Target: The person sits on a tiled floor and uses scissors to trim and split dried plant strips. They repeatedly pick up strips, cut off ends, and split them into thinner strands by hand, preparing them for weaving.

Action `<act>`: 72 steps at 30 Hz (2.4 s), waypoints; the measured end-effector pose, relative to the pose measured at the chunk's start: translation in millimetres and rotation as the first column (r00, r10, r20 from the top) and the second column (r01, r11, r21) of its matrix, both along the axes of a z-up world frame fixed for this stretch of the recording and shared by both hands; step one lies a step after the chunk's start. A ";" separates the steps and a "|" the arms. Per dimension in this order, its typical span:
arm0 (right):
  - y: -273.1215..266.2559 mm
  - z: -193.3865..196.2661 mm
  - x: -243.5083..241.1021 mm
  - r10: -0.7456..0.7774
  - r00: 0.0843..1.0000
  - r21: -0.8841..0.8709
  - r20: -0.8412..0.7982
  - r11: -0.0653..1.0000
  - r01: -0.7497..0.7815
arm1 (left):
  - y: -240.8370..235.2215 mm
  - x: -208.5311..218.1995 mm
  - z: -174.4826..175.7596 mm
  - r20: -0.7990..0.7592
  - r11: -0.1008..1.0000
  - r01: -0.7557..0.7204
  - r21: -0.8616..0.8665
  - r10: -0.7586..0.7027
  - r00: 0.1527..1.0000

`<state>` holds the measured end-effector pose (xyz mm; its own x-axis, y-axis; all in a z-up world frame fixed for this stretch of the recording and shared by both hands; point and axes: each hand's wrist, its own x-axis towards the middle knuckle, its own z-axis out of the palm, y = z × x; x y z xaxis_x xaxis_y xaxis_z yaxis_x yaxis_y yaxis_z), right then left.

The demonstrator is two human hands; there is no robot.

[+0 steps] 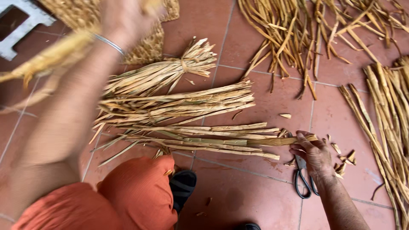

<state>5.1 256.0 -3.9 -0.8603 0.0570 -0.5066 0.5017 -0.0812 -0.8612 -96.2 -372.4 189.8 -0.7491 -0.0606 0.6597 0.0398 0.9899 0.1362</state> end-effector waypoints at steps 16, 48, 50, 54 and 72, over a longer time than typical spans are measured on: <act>-0.8 16.0 12.5 0.008 0.999 -0.046 0.035 0.999 -0.007 | 287.3 -77.1 -277.1 0.889 0.977 -0.054 0.205 -0.163 0.428; -53.4 144.2 38.7 0.711 0.669 0.432 -0.215 0.684 -0.588 | 284.9 101.4 -42.6 0.182 0.509 0.595 0.622 -0.833 0.522; -56.6 123.1 35.9 0.706 0.629 0.548 -0.325 0.683 -0.483 | 286.1 101.9 -42.9 0.109 0.468 0.646 0.603 -0.850 0.515; -48.4 105.9 31.9 0.714 0.583 0.717 -0.386 0.631 -0.298 | 286.2 104.7 -40.6 0.045 0.475 0.739 0.478 -0.853 0.520; -49.8 116.5 37.3 0.826 0.392 0.914 -0.404 0.345 0.215 | 288.0 105.9 -88.4 0.206 0.184 -0.138 0.973 -0.963 0.173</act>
